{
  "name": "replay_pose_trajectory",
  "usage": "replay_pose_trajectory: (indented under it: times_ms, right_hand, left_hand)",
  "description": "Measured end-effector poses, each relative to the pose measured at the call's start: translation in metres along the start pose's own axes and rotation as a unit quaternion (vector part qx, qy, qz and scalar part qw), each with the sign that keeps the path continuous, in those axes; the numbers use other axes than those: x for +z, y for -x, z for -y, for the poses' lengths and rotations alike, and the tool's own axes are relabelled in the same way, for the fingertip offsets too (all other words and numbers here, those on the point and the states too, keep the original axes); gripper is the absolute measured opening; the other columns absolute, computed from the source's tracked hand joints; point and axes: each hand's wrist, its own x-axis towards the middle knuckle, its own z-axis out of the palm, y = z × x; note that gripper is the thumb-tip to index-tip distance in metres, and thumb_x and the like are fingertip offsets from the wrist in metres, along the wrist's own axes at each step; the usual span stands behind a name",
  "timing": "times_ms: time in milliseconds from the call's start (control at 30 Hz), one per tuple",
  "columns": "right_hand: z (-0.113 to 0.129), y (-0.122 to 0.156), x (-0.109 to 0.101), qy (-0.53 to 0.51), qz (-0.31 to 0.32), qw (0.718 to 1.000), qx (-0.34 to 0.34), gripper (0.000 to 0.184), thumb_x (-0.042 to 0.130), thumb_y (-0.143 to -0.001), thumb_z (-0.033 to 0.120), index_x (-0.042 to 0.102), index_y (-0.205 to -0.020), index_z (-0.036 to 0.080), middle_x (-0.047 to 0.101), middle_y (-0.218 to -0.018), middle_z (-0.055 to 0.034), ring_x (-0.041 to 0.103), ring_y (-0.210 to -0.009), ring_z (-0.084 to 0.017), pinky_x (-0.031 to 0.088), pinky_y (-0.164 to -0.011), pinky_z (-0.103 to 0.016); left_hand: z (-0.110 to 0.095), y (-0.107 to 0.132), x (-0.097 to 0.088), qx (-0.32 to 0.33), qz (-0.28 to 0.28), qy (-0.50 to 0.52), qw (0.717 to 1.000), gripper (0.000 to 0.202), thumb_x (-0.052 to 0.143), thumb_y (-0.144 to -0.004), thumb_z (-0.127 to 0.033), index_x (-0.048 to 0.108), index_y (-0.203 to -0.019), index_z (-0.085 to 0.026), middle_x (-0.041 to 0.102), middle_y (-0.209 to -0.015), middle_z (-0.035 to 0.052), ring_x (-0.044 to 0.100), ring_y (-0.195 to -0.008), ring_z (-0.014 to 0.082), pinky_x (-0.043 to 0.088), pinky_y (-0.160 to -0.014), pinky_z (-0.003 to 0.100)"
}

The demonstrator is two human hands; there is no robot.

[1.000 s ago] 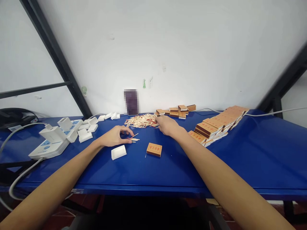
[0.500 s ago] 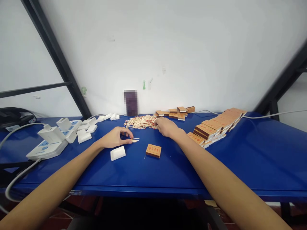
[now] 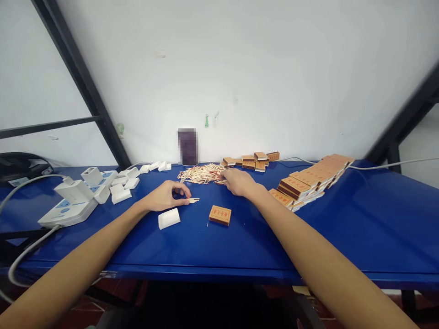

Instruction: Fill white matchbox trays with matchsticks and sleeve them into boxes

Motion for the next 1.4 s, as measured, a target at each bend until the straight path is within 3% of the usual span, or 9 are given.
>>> replay_pose_trajectory:
  times_ms: [233, 600, 733, 833, 933, 1033, 1400]
  right_hand:
    - [0.009, 0.002, -0.001, -0.018, -0.005, 1.000, -0.009, 0.023, 0.050, -0.091, 0.020, 0.066, -0.106, 0.019, 0.068, -0.106, -0.0104, 0.061, -0.097, -0.023, 0.040, -0.073, -0.029]
    - [0.072, -0.001, 0.005, -0.181, -0.036, 0.972, -0.148, 0.016, 0.056, -0.086, 0.019, 0.072, -0.088, 0.016, 0.070, -0.080, -0.0034, 0.059, -0.073, -0.015, 0.037, -0.065, -0.025]
    - [0.066, 0.002, 0.005, -0.200, -0.092, 0.964, -0.150, 0.022, 0.052, -0.088, 0.014, 0.070, -0.099, 0.016, 0.071, -0.090, -0.0056, 0.060, -0.079, -0.016, 0.040, -0.071, -0.026]
    - [0.056, 0.005, 0.005, -0.188, -0.131, 0.963, -0.143, 0.025, 0.049, -0.089, 0.010, 0.069, -0.103, 0.016, 0.070, -0.099, -0.0089, 0.061, -0.088, -0.019, 0.042, -0.079, -0.030]
    - [0.051, 0.006, 0.007, -0.188, -0.123, 0.961, -0.161, 0.024, 0.050, -0.088, 0.009, 0.069, -0.101, 0.016, 0.069, -0.097, -0.0084, 0.061, -0.087, -0.019, 0.043, -0.078, -0.031]
    - [0.051, 0.004, 0.011, -0.197, -0.108, 0.959, -0.173, 0.022, 0.052, -0.087, 0.009, 0.069, -0.099, 0.016, 0.069, -0.091, -0.0071, 0.060, -0.082, -0.018, 0.043, -0.075, -0.030]
    - [0.051, 0.000, 0.014, -0.202, -0.086, 0.958, -0.182, 0.015, 0.056, -0.087, 0.011, 0.070, -0.091, 0.015, 0.068, -0.081, -0.0052, 0.057, -0.074, -0.016, 0.040, -0.069, -0.028]
  left_hand:
    - [-0.002, -0.001, 0.000, 0.000, 0.001, 0.003, 1.000, 0.016, 0.071, -0.078, -0.033, 0.071, -0.085, -0.019, 0.070, -0.081, 0.0012, 0.059, -0.073, 0.0141, 0.044, -0.072, 0.028]
    - [-0.006, -0.002, 0.008, -0.013, -0.017, 0.030, 0.999, 0.025, 0.074, -0.074, -0.039, 0.071, -0.083, -0.017, 0.066, -0.073, 0.0006, 0.052, -0.063, 0.0117, 0.040, -0.059, 0.024]
    - [-0.002, -0.002, 0.004, -0.028, -0.108, -0.002, 0.994, 0.020, 0.065, -0.080, -0.034, 0.070, -0.084, -0.016, 0.061, -0.067, -0.0008, 0.047, -0.059, 0.0107, 0.037, -0.056, 0.024]
    - [0.007, -0.001, 0.002, -0.029, -0.147, -0.042, 0.988, 0.017, 0.061, -0.081, -0.028, 0.071, -0.090, -0.017, 0.066, -0.082, 0.0016, 0.052, -0.068, 0.0127, 0.041, -0.064, 0.026]
    - [0.014, -0.002, 0.003, -0.005, -0.104, -0.062, 0.993, 0.021, 0.062, -0.083, -0.033, 0.072, -0.096, -0.020, 0.068, -0.094, 0.0038, 0.056, -0.079, 0.0160, 0.044, -0.071, 0.028]
    - [0.016, -0.003, 0.004, 0.014, -0.072, -0.078, 0.994, 0.020, 0.060, -0.086, -0.034, 0.073, -0.095, -0.021, 0.068, -0.090, 0.0034, 0.057, -0.083, 0.0175, 0.044, -0.072, 0.029]
    - [0.018, -0.008, 0.002, 0.001, -0.068, -0.104, 0.992, 0.015, 0.057, -0.086, -0.026, 0.070, -0.084, -0.019, 0.067, -0.083, 0.0019, 0.058, -0.080, 0.0165, 0.044, -0.072, 0.028]
